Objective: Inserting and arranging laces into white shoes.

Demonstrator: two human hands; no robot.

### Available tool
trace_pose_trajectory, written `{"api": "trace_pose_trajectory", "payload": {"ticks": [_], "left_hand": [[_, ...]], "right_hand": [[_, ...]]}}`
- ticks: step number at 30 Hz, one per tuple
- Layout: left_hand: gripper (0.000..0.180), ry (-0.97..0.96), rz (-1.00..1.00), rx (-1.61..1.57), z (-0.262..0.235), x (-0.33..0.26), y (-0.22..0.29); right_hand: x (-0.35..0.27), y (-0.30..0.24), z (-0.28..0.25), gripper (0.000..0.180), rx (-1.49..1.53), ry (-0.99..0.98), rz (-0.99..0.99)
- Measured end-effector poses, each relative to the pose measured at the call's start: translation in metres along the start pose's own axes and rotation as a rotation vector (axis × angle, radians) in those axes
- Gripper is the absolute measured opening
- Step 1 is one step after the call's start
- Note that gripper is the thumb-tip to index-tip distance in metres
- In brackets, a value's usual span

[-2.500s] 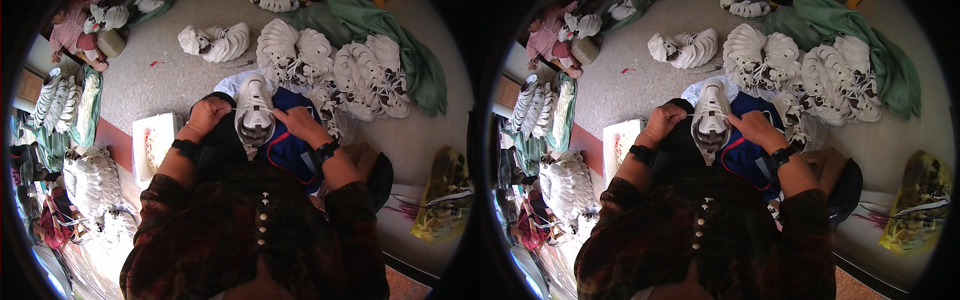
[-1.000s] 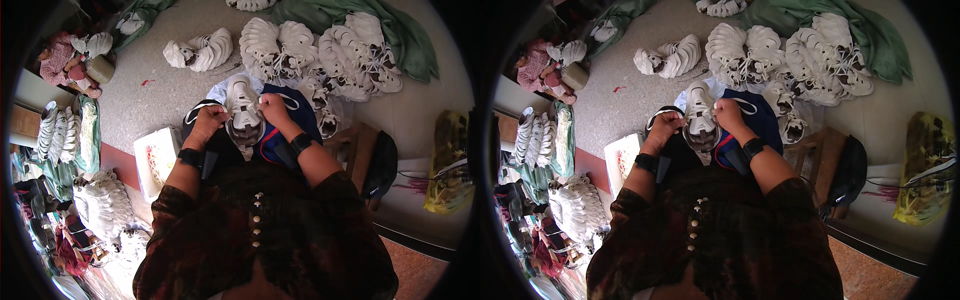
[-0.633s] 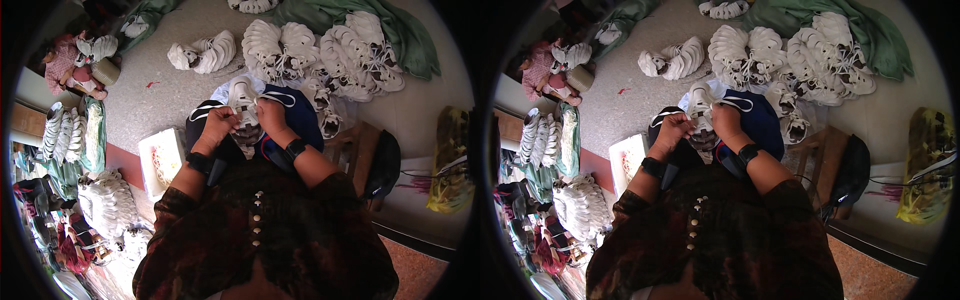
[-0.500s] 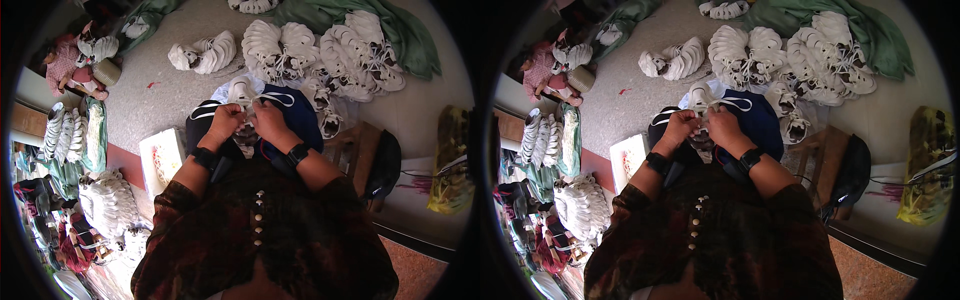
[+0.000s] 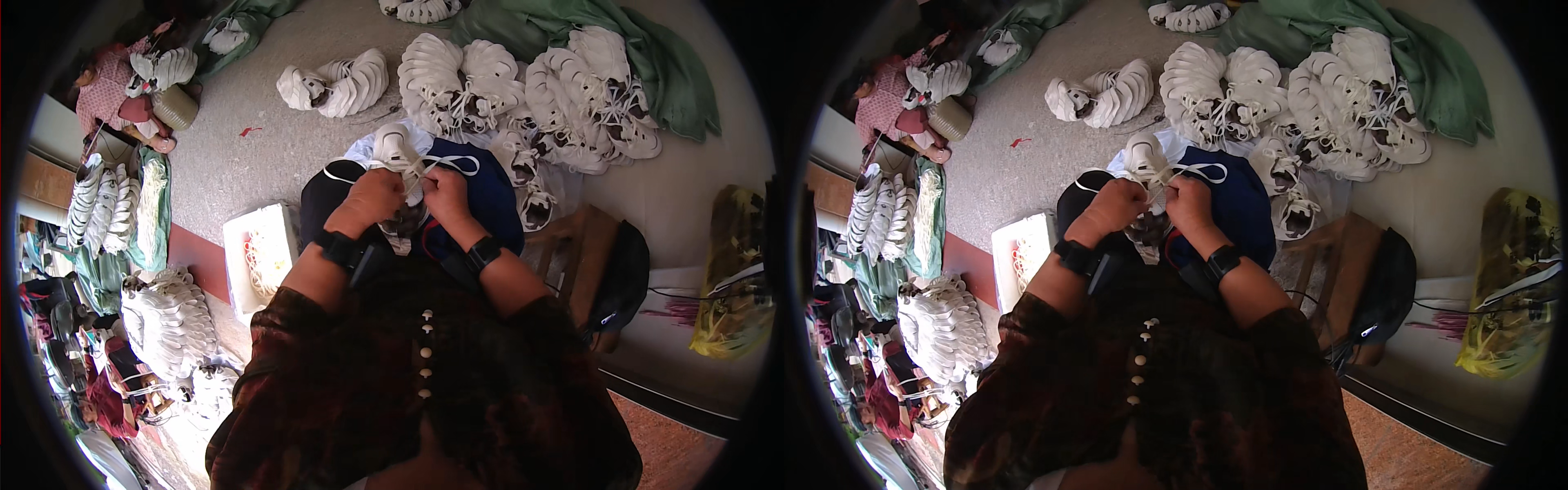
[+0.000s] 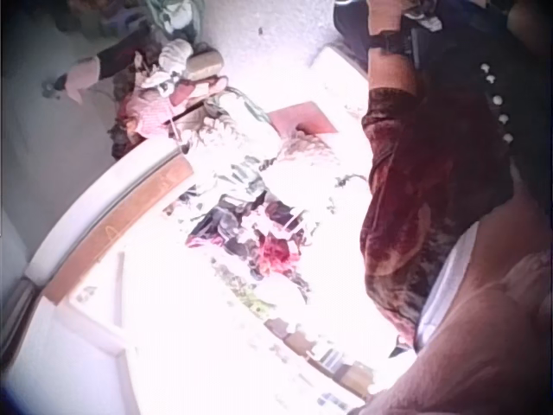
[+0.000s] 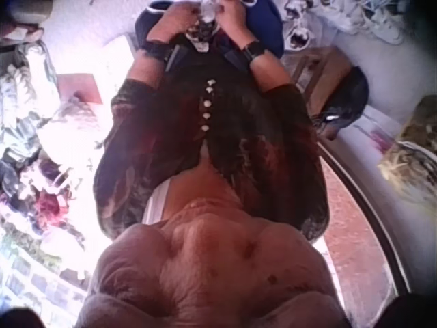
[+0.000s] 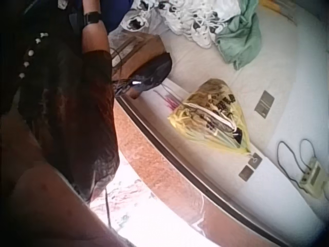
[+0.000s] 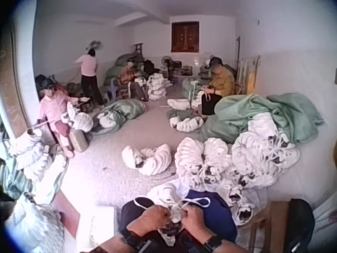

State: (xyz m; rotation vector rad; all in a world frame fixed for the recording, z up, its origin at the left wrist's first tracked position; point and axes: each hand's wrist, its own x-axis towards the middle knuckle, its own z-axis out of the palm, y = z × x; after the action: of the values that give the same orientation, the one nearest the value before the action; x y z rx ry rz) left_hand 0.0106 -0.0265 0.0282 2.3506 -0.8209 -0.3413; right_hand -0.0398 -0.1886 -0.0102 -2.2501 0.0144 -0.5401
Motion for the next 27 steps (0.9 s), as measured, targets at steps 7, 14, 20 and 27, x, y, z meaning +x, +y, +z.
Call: {"api": "trace_pose_trajectory", "payload": {"ticks": [7, 14, 20, 27], "left_hand": [[0.008, -0.017, -0.442, -0.748, -0.045, -0.062, -0.062], [0.004, 0.308, -0.419, -1.023, -0.010, -0.029, -0.060], [0.010, 0.394, -0.343, -0.646, 0.007, -0.005, -0.058], [0.011, 0.440, -0.313, -0.252, 0.005, 0.001, -0.043]], "right_hand": [[0.014, -0.044, 0.007, 0.008, -0.095, 0.036, -0.326], [0.016, -0.050, 0.039, 0.012, 0.208, -0.574, 0.250], [0.014, -0.046, 0.044, 0.014, 0.476, -0.489, 0.400], [0.007, -0.026, 0.048, 0.008, 0.252, -0.443, 0.231]]}}
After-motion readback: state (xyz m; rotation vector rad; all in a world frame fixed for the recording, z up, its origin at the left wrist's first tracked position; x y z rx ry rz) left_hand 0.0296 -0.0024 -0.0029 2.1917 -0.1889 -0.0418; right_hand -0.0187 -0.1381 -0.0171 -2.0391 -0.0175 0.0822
